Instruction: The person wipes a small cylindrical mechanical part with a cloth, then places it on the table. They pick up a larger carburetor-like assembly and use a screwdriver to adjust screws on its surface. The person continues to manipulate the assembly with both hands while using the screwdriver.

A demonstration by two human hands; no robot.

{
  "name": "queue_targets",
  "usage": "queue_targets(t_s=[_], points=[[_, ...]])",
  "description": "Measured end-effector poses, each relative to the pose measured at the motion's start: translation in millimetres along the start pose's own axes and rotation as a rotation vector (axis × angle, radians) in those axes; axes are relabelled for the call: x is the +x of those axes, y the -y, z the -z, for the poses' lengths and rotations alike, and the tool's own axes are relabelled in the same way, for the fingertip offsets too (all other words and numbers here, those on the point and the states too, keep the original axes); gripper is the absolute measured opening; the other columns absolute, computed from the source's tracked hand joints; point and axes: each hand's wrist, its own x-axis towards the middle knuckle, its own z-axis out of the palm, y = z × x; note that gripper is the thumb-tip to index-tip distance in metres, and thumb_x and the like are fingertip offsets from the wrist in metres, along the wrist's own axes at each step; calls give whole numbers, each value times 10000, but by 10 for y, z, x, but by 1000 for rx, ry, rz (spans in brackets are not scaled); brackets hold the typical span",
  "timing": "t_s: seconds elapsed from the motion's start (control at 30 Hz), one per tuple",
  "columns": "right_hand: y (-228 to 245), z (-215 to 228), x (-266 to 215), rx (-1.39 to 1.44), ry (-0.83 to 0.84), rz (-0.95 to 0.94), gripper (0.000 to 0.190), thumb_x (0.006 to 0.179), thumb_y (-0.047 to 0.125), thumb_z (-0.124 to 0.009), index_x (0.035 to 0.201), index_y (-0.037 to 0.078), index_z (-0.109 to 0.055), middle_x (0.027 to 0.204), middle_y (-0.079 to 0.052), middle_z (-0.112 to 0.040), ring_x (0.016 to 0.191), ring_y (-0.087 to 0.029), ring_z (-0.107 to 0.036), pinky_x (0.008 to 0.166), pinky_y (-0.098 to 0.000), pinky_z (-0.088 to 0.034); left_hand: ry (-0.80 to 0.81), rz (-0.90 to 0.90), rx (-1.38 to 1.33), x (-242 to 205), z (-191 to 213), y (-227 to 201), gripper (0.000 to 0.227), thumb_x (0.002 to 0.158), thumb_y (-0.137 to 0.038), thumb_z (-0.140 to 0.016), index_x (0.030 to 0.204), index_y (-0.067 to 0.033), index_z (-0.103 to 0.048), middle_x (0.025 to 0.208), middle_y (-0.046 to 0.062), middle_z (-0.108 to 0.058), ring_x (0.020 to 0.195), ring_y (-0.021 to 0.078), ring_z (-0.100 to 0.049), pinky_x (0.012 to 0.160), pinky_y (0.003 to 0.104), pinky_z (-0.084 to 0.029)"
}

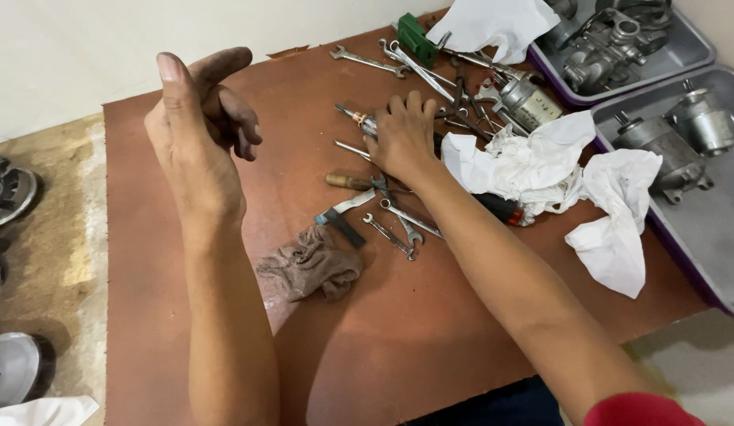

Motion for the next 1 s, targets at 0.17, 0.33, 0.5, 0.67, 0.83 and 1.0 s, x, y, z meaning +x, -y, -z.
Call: queue_targets(t_s=[0.17, 0.33, 0.5, 0.67, 0.83, 1.0], points=[[-36, -62, -6, 1, 20, 12, 385, 785, 353, -816, 990, 30, -773, 1009, -142, -693, 1089, -351, -496, 902, -543, -307, -33, -40, 62, 19, 84, -68, 855, 1157, -643, -348, 1243, 120, -724, 673, 40, -560, 566, 115, -512, 520, 272, -378], [-51, -90, -9, -1, 2, 52, 361, 795, 335, -806, 998, 38, -773, 1016, -148, -704, 1089, -360, -510, 896, -555, -311, -97, -48, 89, 7, 365, -12, 912, 1103, -670, -313, 1292, 110, -747, 661, 40, -541, 526, 121, -475, 464, 269, -369], [-10, -10, 9, 10, 47, 12, 374, 784, 316, -787, 1020, 26, -762, 1002, -161, -711, 1087, -367, -528, 903, -555, -311, -189, -171, -61, -4, 632, 24, 867, 1109, -650, -374, 1270, 135, -708, 1086, 204, -744, 586, 151, -520, 533, 305, -416], [-17, -44, 22, 43, 53, 4, 349, 781, 260, -766, 1046, 33, -741, 1013, -161, -709, 1084, -361, -533, 910, -557, -309, -207, -224, -142, 9, 729, -2, 828, 1101, -631, -428, 1248, 139, -696, 1166, 248, -724, 580, 166, -516, 527, 319, -412], [-125, -233, 142, 120, -89, 40, 354, 789, 191, -776, 1097, 25, -722, 1060, -158, -709, 1071, -357, -546, 907, -557, -317, -191, -224, -174, -8, 715, -57, 820, 1101, -622, -441, 1296, 131, -701, 1217, 232, -715, 605, 164, -517, 544, 319, -405], [-326, -202, 474, 242, 68, -189, 179, 869, 178, -752, 1021, 84, -759, 942, -100, -730, 1004, -288, -634, 1017, -532, -344, -201, -205, -217, -19, 667, -119, 806, 1088, -623, -457, 1285, 119, -701, 1214, 220, -718, 601, 164, -505, 534, 313, -391]])
